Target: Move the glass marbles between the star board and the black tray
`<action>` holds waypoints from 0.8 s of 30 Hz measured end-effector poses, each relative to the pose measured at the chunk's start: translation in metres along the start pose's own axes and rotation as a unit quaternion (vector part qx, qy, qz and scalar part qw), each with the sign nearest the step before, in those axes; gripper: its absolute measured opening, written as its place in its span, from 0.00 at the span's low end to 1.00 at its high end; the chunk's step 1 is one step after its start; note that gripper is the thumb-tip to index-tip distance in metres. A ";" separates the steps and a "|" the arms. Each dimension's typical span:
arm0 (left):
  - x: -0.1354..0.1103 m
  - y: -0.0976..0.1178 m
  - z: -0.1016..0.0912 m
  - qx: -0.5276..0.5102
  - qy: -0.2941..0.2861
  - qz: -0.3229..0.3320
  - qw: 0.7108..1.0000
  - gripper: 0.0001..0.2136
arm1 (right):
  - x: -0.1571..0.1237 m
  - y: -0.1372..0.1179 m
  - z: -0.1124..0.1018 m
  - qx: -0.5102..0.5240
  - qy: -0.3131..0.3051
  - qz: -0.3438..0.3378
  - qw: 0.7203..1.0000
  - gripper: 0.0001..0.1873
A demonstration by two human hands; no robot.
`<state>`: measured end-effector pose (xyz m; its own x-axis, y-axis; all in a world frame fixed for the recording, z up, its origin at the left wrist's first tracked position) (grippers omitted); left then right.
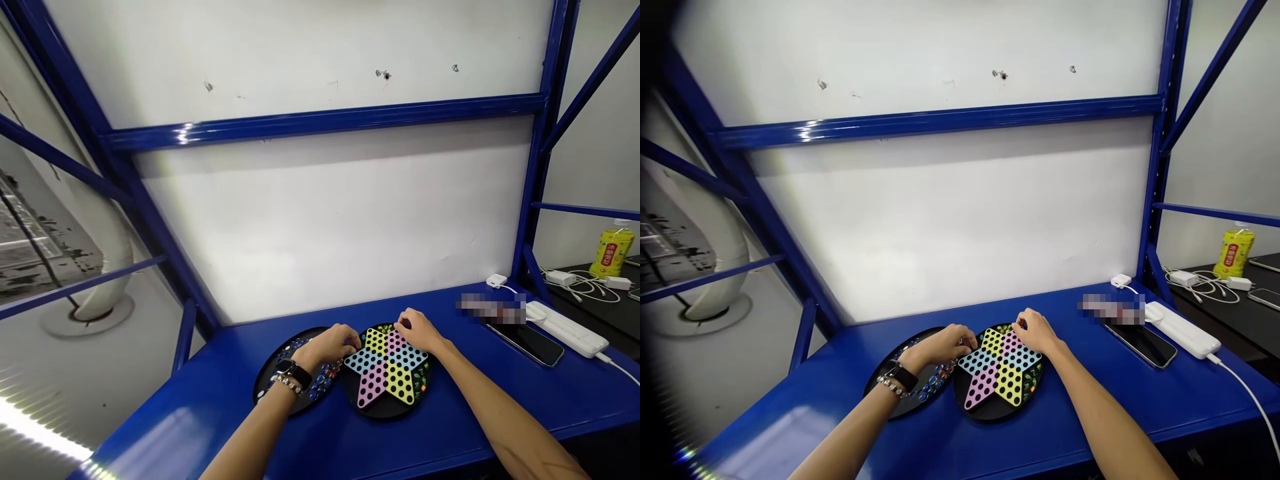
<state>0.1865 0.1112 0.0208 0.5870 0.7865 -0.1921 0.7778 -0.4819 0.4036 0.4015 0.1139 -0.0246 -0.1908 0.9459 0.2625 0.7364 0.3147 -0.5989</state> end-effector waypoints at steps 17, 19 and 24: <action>0.004 0.011 -0.003 0.097 0.094 -0.003 0.991 0.17 | -0.001 0.000 0.001 -0.004 0.005 -0.003 1.000 0.16; 0.007 0.016 -0.002 0.120 0.103 -0.007 0.987 0.16 | -0.001 0.000 0.001 -0.008 0.007 -0.004 1.000 0.15; 0.015 0.023 0.004 0.173 0.095 -0.012 0.980 0.11 | -0.001 0.000 0.001 -0.004 0.001 0.002 1.000 0.15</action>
Point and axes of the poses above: each hand's wrist, its own x-axis towards the middle knuckle, its own z-axis out of the palm, y = z × x, the point moved 6 cm from there along x, towards the middle knuckle, and after that the axes turned 5 degrees about -x, right-handed, at the moved point
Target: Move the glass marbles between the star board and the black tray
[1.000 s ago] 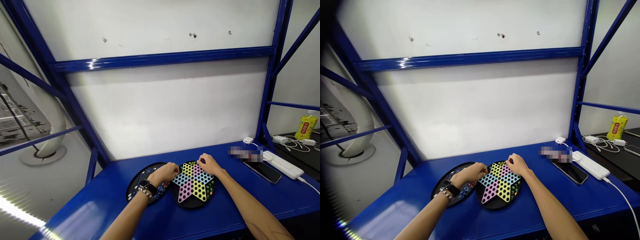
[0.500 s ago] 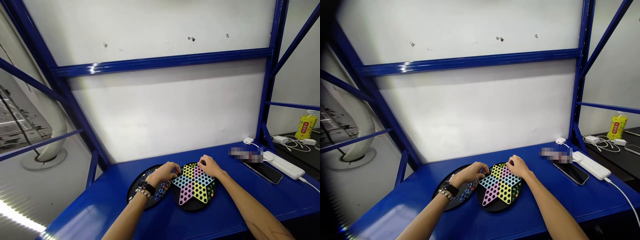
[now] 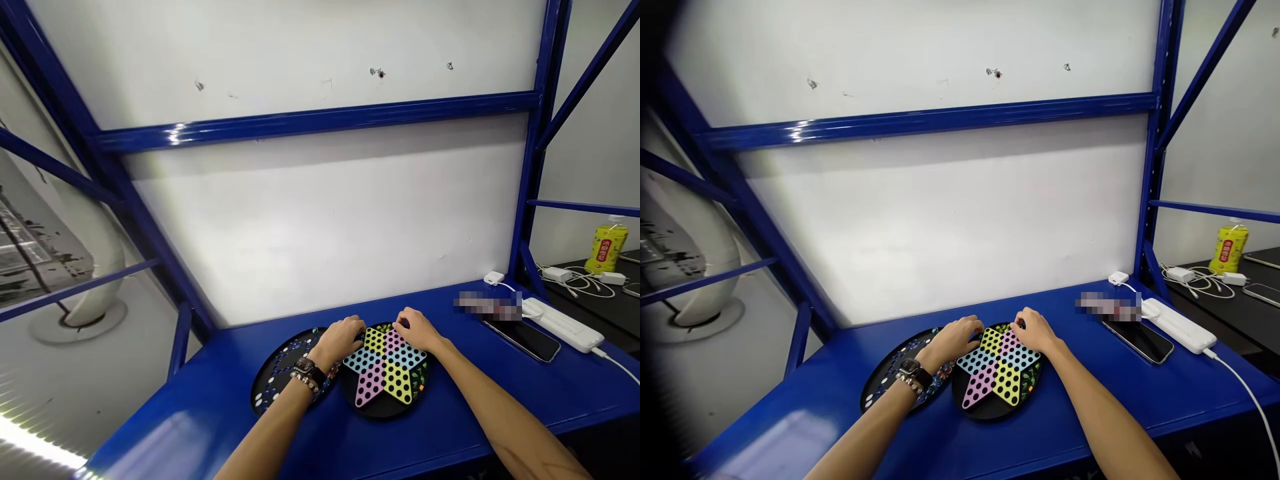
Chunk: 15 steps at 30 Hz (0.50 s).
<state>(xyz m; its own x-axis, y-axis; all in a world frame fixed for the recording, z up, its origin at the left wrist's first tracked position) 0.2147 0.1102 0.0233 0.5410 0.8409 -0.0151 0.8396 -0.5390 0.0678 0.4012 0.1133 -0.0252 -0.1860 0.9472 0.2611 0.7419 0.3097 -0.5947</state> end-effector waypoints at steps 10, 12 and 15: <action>-0.002 -0.003 0.011 0.014 -0.024 0.005 1.000 0.09 | -0.001 0.000 -0.001 0.004 -0.004 0.004 1.000 0.15; -0.006 -0.003 0.010 0.012 -0.024 0.006 1.000 0.10 | -0.001 0.000 -0.001 0.004 -0.005 0.004 1.000 0.15; -0.015 -0.005 0.003 -0.034 -0.010 0.009 0.999 0.11 | -0.001 0.000 -0.001 0.003 -0.009 0.006 1.000 0.15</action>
Point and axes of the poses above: each hand's wrist, its own x-axis towards the middle knuckle, its own z-axis out of the palm, y = z × x, the point moved 6 cm from there along x, towards the middle knuckle, and after that the axes turned 5 degrees about -x, right-handed, at the moved point
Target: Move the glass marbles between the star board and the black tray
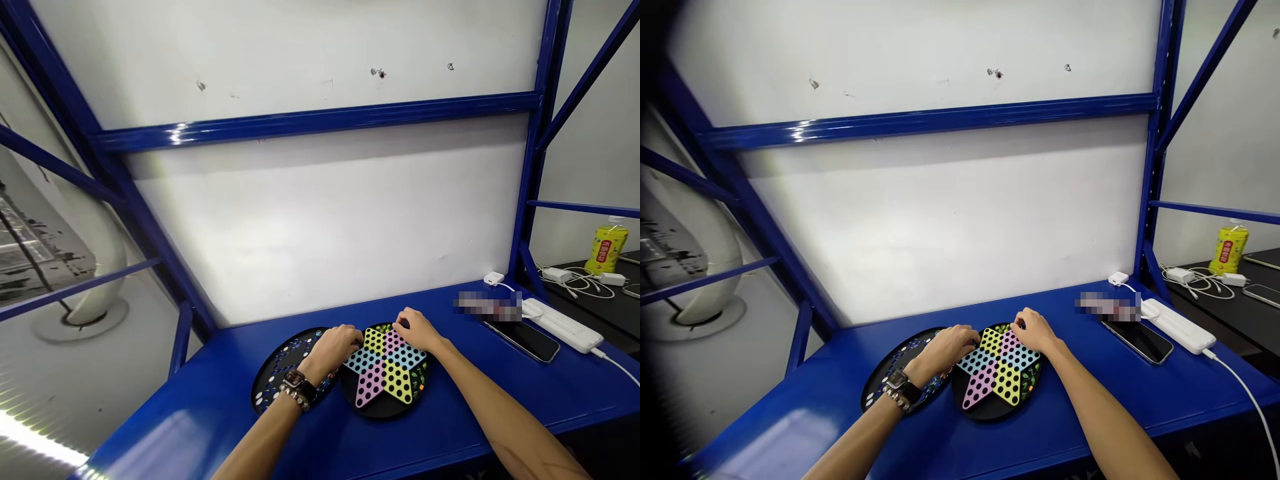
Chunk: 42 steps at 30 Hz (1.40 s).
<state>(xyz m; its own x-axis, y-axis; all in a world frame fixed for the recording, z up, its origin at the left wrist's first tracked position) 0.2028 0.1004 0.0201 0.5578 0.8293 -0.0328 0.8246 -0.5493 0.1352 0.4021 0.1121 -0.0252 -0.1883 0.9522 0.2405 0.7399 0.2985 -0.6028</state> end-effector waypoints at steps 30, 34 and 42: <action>-0.026 0.159 0.032 -0.010 0.070 0.127 0.989 0.17 | 0.006 0.011 -0.017 -0.011 0.072 -0.008 0.997 0.17; -0.028 0.167 0.042 0.065 0.120 0.115 0.984 0.14 | 0.004 0.008 -0.018 -0.014 0.070 -0.012 0.997 0.17; -0.022 0.162 0.047 0.113 0.143 0.085 0.980 0.10 | 0.004 0.009 -0.016 -0.005 0.059 -0.007 0.998 0.16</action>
Point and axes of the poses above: each hand's wrist, its own x-axis towards the middle knuckle, its own z-axis out of the palm, y = z × x, the point moved 6 cm from there along x, towards the middle knuckle, and after that the axes turned 5 degrees about -x, right-handed, at the moved point
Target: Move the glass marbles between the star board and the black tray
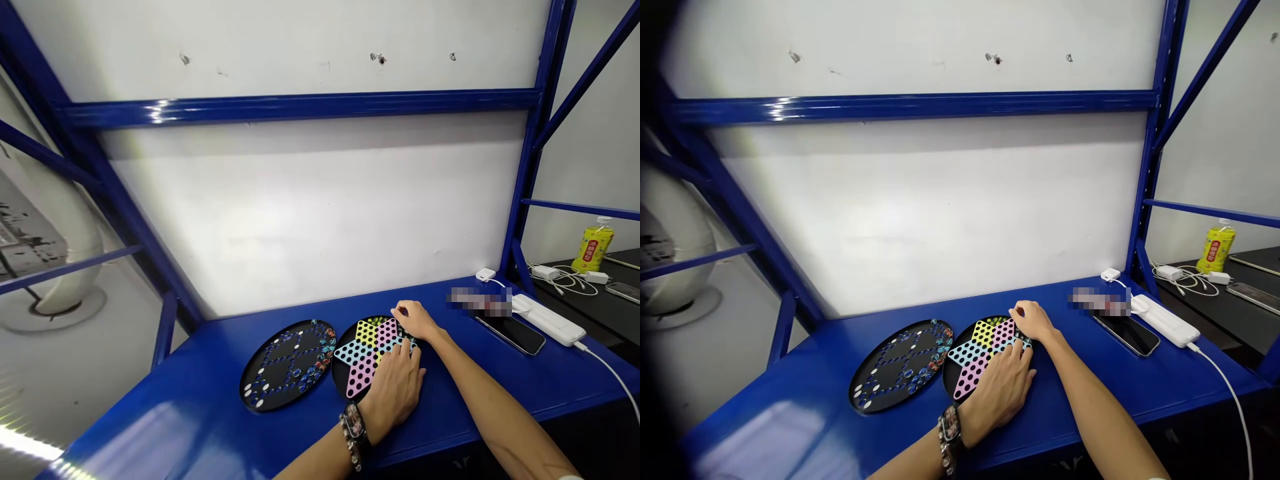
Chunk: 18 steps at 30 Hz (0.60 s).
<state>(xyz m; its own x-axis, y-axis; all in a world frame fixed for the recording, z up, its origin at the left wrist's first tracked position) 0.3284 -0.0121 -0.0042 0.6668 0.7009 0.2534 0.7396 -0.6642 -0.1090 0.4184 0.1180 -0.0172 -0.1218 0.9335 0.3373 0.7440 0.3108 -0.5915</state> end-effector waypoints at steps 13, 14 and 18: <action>0.001 0.001 0.020 -0.027 -0.022 -0.027 0.999 0.10 | -0.002 -0.001 0.005 0.006 -0.009 0.004 1.000 0.16; 0.000 0.001 0.023 -0.025 -0.028 -0.021 0.999 0.11 | -0.003 -0.001 0.005 0.006 -0.011 0.007 1.000 0.16; -0.001 0.001 0.026 -0.034 -0.051 0.006 0.998 0.11 | -0.003 -0.003 0.004 0.003 -0.014 0.010 1.000 0.15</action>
<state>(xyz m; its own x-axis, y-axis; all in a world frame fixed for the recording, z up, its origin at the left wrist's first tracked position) 0.3311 -0.0068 -0.0298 0.6839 0.7133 0.1533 0.7260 -0.6862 -0.0460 0.4137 0.1154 -0.0192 -0.1262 0.9439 0.3051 0.7424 0.2938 -0.6021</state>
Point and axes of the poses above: each hand's wrist, its own x-axis towards the middle knuckle, its own z-axis out of the palm, y = z × x, the point moved 6 cm from there along x, towards the middle knuckle, and after that the axes turned 5 degrees about -x, right-handed, at the moved point
